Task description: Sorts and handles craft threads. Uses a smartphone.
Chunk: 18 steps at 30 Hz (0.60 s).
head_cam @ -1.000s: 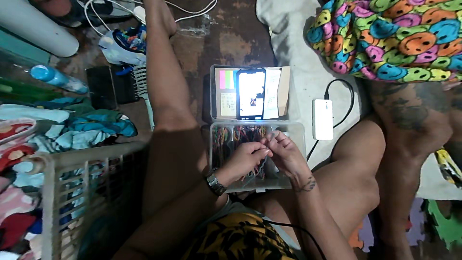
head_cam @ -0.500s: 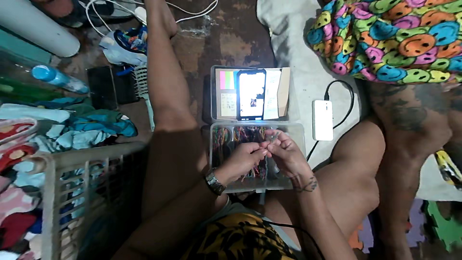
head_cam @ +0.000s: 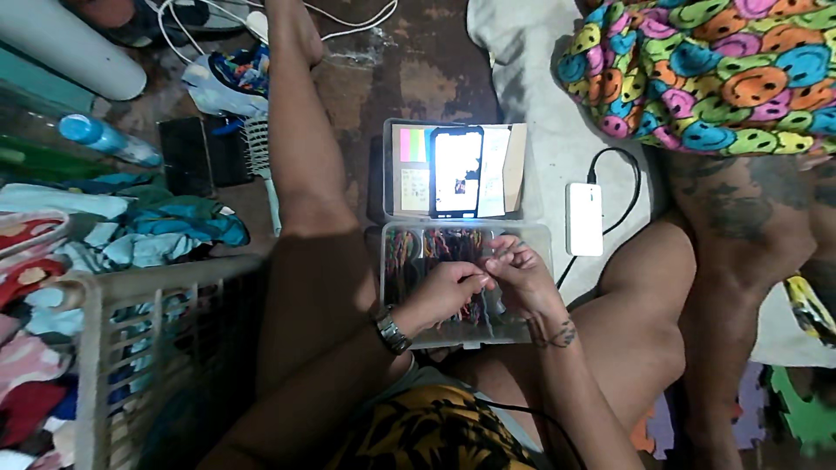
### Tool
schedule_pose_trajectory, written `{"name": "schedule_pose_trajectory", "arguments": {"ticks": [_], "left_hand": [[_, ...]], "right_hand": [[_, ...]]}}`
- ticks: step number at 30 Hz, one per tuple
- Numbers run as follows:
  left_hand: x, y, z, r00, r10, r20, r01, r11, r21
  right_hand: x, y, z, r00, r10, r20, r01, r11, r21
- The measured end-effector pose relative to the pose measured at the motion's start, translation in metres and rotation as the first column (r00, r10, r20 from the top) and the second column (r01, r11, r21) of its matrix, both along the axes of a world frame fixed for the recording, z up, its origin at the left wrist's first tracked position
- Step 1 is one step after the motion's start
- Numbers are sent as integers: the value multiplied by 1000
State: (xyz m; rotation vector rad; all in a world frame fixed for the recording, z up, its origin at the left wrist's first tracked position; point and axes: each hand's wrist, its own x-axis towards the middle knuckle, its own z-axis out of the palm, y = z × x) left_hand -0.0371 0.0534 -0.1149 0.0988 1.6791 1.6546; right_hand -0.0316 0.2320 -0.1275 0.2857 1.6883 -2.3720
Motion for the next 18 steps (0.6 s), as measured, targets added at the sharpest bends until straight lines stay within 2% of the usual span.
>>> {"name": "schedule_pose_trajectory", "arguments": {"ticks": [2,4,7,8,11,15,16,18], "left_hand": [[2,1,1,993,-68,-101,61,995,-76],[5,2,3,990,-80,-117,69,993,-95],[5,1,0,1000,5,13,-5,1000,-19],[5,0,-1,998,22,53,-23,1000,8],[3,-1,-3,998,18,65,-21,998,55],[5,0,1,999,-35,-25,35,999,-17],[6,0,1,999,-32,-14,32,999,-19],[6,0,1,999,-4,34,4,1000,2]], "right_hand": [[-3,-6,0,993,-116,1,116,993,-11],[-3,-5,-1,995,-99,13,99,995,3],[-1,14,-2,964,265,-10,-264,964,38],[0,17,-3,952,306,-12,-305,951,53],[3,11,-5,989,146,1,-146,987,73],[1,0,-4,998,-58,35,55,997,62],[1,-1,-4,998,-52,39,49,997,66],[1,6,-5,992,126,20,-128,988,83]]}}
